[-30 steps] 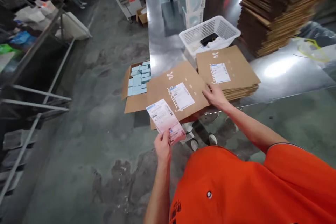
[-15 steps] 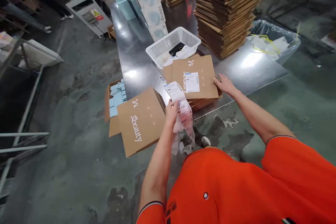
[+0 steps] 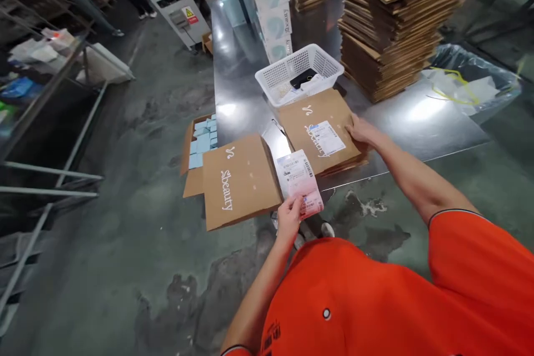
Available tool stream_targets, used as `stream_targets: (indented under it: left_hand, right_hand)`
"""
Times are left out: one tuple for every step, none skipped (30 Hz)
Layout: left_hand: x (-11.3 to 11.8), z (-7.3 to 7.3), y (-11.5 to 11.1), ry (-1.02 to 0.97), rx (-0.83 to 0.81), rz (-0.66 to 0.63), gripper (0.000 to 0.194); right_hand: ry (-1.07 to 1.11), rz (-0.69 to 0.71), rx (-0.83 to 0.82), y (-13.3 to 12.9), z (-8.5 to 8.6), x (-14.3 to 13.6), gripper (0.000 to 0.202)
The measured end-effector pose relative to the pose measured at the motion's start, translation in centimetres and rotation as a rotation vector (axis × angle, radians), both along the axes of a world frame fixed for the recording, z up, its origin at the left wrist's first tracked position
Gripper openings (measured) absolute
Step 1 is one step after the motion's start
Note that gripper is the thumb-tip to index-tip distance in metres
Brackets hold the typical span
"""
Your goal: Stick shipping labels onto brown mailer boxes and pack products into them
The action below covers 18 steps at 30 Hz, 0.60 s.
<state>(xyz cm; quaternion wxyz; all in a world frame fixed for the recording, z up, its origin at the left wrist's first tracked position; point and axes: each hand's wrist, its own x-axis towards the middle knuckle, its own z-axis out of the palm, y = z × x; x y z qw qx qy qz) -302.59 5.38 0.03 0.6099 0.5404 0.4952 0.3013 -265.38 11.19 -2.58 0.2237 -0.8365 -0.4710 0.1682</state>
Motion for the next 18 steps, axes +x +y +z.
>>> stream_targets:
  left_hand:
    - [-0.9, 0.3, -0.4, 0.006, -0.016, 0.039, 0.036]
    - [-1.9, 0.6, -0.9, 0.008, -0.025, 0.072, 0.037]
    - [-2.8, 0.8, -1.2, 0.01, -0.028, 0.095, 0.037]
    - [-3.8, 1.0, -1.6, 0.01, -0.025, 0.109, 0.038]
    - [-4.7, 1.1, -1.9, 0.015, -0.025, 0.119, 0.038]
    - [-5.7, 1.1, -2.2, 0.031, -0.029, 0.121, 0.039]
    - [-6.7, 1.2, -2.5, 0.052, -0.043, 0.125, 0.04]
    - [-7.7, 1.4, -2.7, 0.061, -0.069, 0.126, 0.041]
    - [-8.6, 1.6, -2.9, 0.043, -0.101, 0.126, 0.042]
    - [-9.4, 2.0, -2.9, -0.006, -0.127, 0.134, 0.047]
    - [-10.2, 2.4, -2.8, -0.075, -0.133, 0.154, 0.055]
    - [-10.8, 3.0, -2.6, -0.145, -0.115, 0.185, 0.065]
    - [-11.4, 3.5, -2.2, -0.189, -0.077, 0.231, 0.07]
    - [-11.8, 4.0, -1.6, -0.193, -0.034, 0.287, 0.067]
    - [-12.2, 4.3, -0.9, -0.163, 0.001, 0.346, 0.056]
    - [-12.4, 4.5, -0.2, -0.116, 0.024, 0.394, 0.042]
    - [-12.7, 4.5, 0.5, -0.066, 0.035, 0.429, 0.031]
    - [-12.9, 4.2, 1.1, -0.023, 0.042, 0.452, 0.028]
  right_hand:
    - [-0.051, -0.013, -0.003, 0.6, 1.0, -1.4, 0.076]
    - [-0.076, 0.025, 0.016, 1.2, 2.2, -3.3, 0.08]
    - [-0.052, 0.127, 0.052, 1.7, 3.4, -5.5, 0.082]
    - [0.026, 0.295, 0.099, 2.0, 4.6, -8.1, 0.081]
    - [0.153, 0.497, 0.133, 2.2, 5.7, -11.0, 0.079]
    - [0.299, 0.693, 0.144, 2.3, 6.7, -13.9, 0.074]
    - [0.443, 0.851, 0.131, 2.3, 7.5, -16.8, 0.067]
    - [0.558, 0.95, 0.099, 2.1, 8.0, -19.5, 0.058]
    - [0.632, 0.988, 0.059, 1.8, 8.3, -22.0, 0.049]
    - [0.681, 0.982, 0.029, 1.5, 8.3, -24.1, 0.042]
    - [0.716, 0.956, 0.006, 1.0, 8.2, -25.9, 0.038]
    - [0.742, 0.933, -0.009, 0.5, 7.9, -27.4, 0.037]
    - [0.757, 0.921, -0.016, -0.1, 7.6, -28.6, 0.038]
    - [0.76, 0.921, -0.021, -0.6, 7.3, -29.6, 0.037]
    - [0.746, 0.923, -0.018, -1.2, 7.0, -30.3, 0.037]
    - [0.713, 0.921, -0.003, -1.6, 6.7, -31.0, 0.036]
    - [0.67, 0.912, 0.028, -2.0, 6.4, -31.5, 0.035]
    - [0.629, 0.897, 0.066, -2.1, 6.2, -31.9, 0.034]
